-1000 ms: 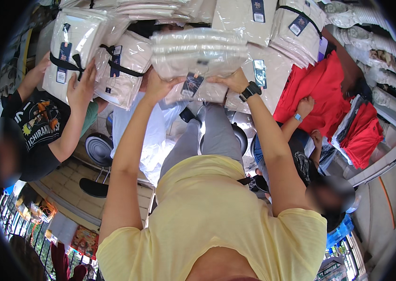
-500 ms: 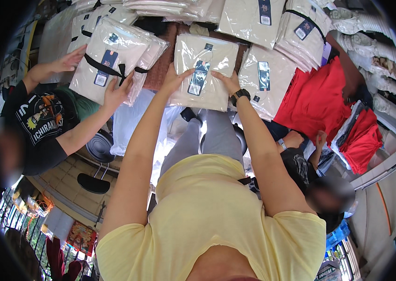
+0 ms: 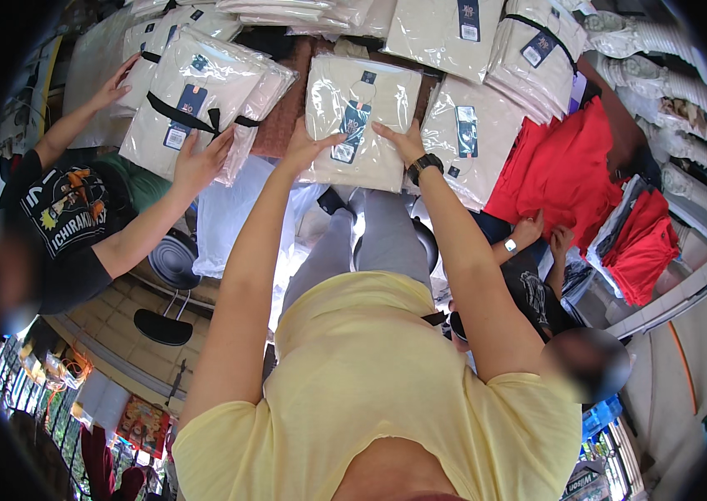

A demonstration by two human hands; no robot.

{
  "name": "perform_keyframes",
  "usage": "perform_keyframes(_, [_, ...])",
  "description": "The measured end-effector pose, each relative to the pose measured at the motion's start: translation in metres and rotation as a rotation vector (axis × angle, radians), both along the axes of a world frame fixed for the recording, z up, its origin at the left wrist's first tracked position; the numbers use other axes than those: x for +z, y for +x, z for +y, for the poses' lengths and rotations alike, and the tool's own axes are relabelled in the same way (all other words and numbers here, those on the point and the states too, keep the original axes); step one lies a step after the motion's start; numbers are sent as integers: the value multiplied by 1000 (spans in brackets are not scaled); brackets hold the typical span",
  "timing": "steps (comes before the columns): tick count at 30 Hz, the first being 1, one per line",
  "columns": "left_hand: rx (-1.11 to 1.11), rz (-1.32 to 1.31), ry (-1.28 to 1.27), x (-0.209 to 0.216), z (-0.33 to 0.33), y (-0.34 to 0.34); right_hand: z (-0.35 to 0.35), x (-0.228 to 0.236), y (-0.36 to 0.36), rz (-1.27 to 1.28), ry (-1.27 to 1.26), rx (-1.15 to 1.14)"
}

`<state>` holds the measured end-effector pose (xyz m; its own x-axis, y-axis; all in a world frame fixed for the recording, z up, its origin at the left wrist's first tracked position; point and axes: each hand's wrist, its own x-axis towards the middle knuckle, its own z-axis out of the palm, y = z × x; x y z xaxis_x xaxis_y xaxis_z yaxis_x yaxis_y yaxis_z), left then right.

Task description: The person sorts and stacks packages of beige and red garments on a table, handling one package at a time and organizing them into different piles alongside other people.

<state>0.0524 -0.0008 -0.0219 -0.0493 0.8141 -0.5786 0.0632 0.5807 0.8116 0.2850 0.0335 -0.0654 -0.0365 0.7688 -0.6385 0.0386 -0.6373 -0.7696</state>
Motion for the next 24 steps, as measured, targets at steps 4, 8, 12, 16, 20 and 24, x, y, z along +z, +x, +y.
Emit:
perform_keyframes(4, [18, 58, 53, 0, 4, 13, -1, -13, 9, 134, -43, -54])
perform_keyframes(8, [-157, 90, 98, -5, 13, 2, -11, 0, 0, 154, 13, -132])
perform_keyframes(12, [-478, 1058, 29, 1, 41, 4, -13, 2, 6, 140, 23, -192])
perform_keyframes(16, [-245, 1261, 363, 22, 109, -9, -14, 3, 3, 110, -40, -202])
perform_keyframes(20, [-395, 1624, 164, -16, 159, -39, -11, -8, 0, 113, -17, -164])
perform_keyframes(24, [-420, 1483, 238, -14, 161, -36, -15, -11, 10, 147, -34, -146])
